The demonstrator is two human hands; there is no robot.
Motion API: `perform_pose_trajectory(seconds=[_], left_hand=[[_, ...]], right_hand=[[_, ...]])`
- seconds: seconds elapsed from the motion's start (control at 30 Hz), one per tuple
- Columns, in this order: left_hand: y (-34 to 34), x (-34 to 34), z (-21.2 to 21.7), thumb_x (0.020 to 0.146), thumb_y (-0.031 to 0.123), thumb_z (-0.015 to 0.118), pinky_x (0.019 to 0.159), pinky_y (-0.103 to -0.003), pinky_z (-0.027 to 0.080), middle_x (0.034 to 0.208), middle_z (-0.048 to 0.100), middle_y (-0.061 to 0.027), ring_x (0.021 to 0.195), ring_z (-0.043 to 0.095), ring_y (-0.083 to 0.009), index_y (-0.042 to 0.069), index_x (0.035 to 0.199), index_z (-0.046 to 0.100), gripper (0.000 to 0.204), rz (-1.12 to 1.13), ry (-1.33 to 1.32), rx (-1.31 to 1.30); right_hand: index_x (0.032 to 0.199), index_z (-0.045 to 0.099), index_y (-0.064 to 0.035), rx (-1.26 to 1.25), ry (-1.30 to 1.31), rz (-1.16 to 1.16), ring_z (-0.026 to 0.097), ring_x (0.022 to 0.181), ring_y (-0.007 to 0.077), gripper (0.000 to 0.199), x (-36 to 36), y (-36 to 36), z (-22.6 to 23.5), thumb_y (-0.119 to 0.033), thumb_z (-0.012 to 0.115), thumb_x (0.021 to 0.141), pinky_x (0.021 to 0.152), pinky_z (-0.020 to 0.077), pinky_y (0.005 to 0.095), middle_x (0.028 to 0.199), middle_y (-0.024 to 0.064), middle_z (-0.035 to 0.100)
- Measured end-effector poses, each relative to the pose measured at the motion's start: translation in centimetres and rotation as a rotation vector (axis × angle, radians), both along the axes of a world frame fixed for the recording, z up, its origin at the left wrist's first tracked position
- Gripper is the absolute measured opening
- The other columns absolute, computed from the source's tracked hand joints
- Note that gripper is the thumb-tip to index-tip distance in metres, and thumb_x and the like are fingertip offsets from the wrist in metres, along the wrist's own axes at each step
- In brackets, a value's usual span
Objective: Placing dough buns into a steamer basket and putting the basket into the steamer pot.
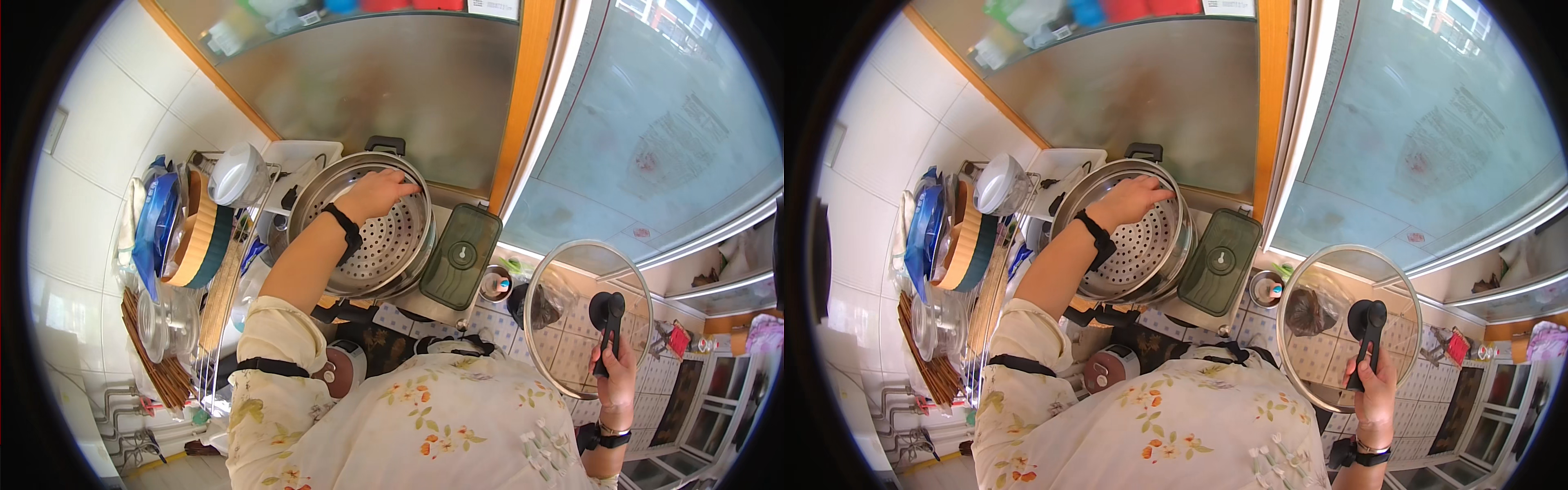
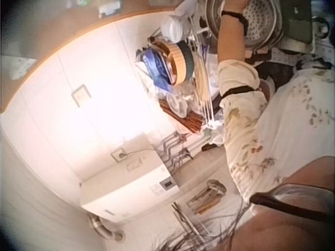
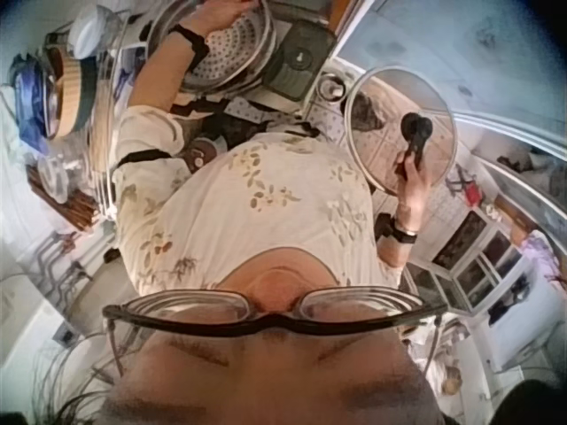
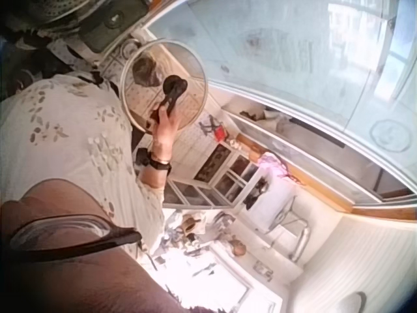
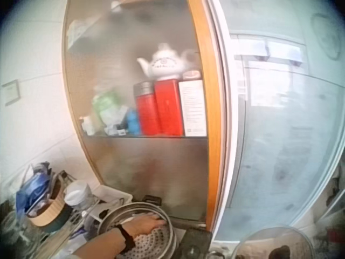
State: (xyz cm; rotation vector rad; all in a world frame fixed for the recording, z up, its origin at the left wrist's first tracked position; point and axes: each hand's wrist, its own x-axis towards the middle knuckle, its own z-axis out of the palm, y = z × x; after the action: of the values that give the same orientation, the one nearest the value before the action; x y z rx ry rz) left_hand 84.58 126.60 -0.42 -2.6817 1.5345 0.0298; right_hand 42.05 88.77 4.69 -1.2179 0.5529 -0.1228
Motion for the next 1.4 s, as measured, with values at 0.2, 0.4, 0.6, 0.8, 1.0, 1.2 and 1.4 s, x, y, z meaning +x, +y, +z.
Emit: perform_pose_trajectory(seconds=[0.2, 0.4, 0.6, 0.8, 1.0, 1.2, 1.4], left_hand=[[-0.7, 0.3, -0.1, 0.082, 0.013, 0.064, 0.076, -0.044, 0.050, 0.093, 0.057, -0.0103, 0.093, 0.060, -0.0326, 0.014, 0.103, 0.063, 0.021, -0.029, 0.072, -0.152], [5.0, -3.1, 2.0, 0.080, 0.023, 0.070, 0.085, -0.044, 0.049, 0.102, 0.060, -0.0150, 0.100, 0.058, -0.0351, 0.008, 0.096, 0.067, 0.022, 0.458, -0.023, -0.074], [18.9, -17.0, 0.3, 0.074, 0.026, 0.080, 0.100, -0.045, 0.042, 0.122, 0.054, -0.0248, 0.112, 0.053, -0.0382, -0.006, 0.125, 0.052, 0.066, 1.013, -0.190, -0.518], [17.3, -24.8, -2.4, 0.090, 0.040, 0.062, 0.097, -0.045, 0.045, 0.135, 0.052, -0.0117, 0.124, 0.051, -0.0339, 0.009, 0.126, 0.056, 0.048, 1.512, 1.332, -1.704], [16.6, -22.2, -3.3, 0.090, 0.021, 0.060, 0.101, -0.051, 0.046, 0.116, 0.065, -0.0203, 0.113, 0.060, -0.0357, -0.002, 0.111, 0.059, 0.031, 1.355, 1.520, -1.994], [16.7, -22.9, -3.7, 0.078, 0.004, 0.055, 0.100, -0.051, 0.048, 0.115, 0.064, -0.0210, 0.108, 0.062, -0.0377, -0.007, 0.113, 0.056, 0.036, 1.424, 1.599, -1.801], [17.0, -25.9, -4.1, 0.073, 0.006, 0.053, 0.091, -0.046, 0.052, 0.103, 0.066, -0.0107, 0.100, 0.065, -0.0311, 0.000, 0.106, 0.060, 0.035, 1.003, 1.468, -2.026]], right_hand=[[0.115, 0.050, -0.0017, -0.004, 0.010, -0.036, 0.055, 0.067, 0.0146, 0.028, -1.3, 0.4, -0.1, -0.020, 0.060, 0.096, 0.062, 0.0476, 0.0269, 0.081, 0.0058, 0.060], [0.118, 0.051, -0.0011, -0.018, 0.026, -0.051, 0.055, 0.067, 0.0134, 0.034, -1.9, 0.3, -0.5, -0.024, 0.062, 0.096, 0.062, 0.0468, 0.0254, 0.082, 0.0049, 0.060], [0.121, 0.050, -0.0015, -0.013, 0.019, -0.079, 0.055, 0.068, 0.0130, 0.029, -1.2, 0.8, -0.5, -0.017, 0.057, 0.098, 0.061, 0.0459, 0.0244, 0.083, 0.0046, 0.060], [0.114, 0.049, -0.0022, -0.003, 0.050, 0.004, 0.055, 0.070, 0.0141, 0.017, 1.8, 1.1, -1.9, -0.008, 0.049, 0.099, 0.065, 0.0475, 0.0271, 0.083, 0.0050, 0.059], [0.118, 0.049, 0.0003, 0.003, 0.059, 0.146, 0.057, 0.071, 0.0146, 0.023, 4.8, 3.6, -1.0, -0.008, 0.052, 0.097, 0.066, 0.0487, 0.0272, 0.084, 0.0066, 0.061], [0.118, 0.051, 0.0009, 0.064, 0.049, 0.271, 0.058, 0.071, 0.0139, 0.027, 5.4, 5.7, -0.7, -0.012, 0.057, 0.096, 0.066, 0.0485, 0.0259, 0.084, 0.0060, 0.062], [0.119, 0.050, 0.0011, 0.028, 0.066, 0.305, 0.058, 0.074, 0.0129, 0.029, 5.1, 6.4, -0.7, -0.013, 0.059, 0.095, 0.068, 0.0483, 0.0260, 0.084, 0.0051, 0.062]])
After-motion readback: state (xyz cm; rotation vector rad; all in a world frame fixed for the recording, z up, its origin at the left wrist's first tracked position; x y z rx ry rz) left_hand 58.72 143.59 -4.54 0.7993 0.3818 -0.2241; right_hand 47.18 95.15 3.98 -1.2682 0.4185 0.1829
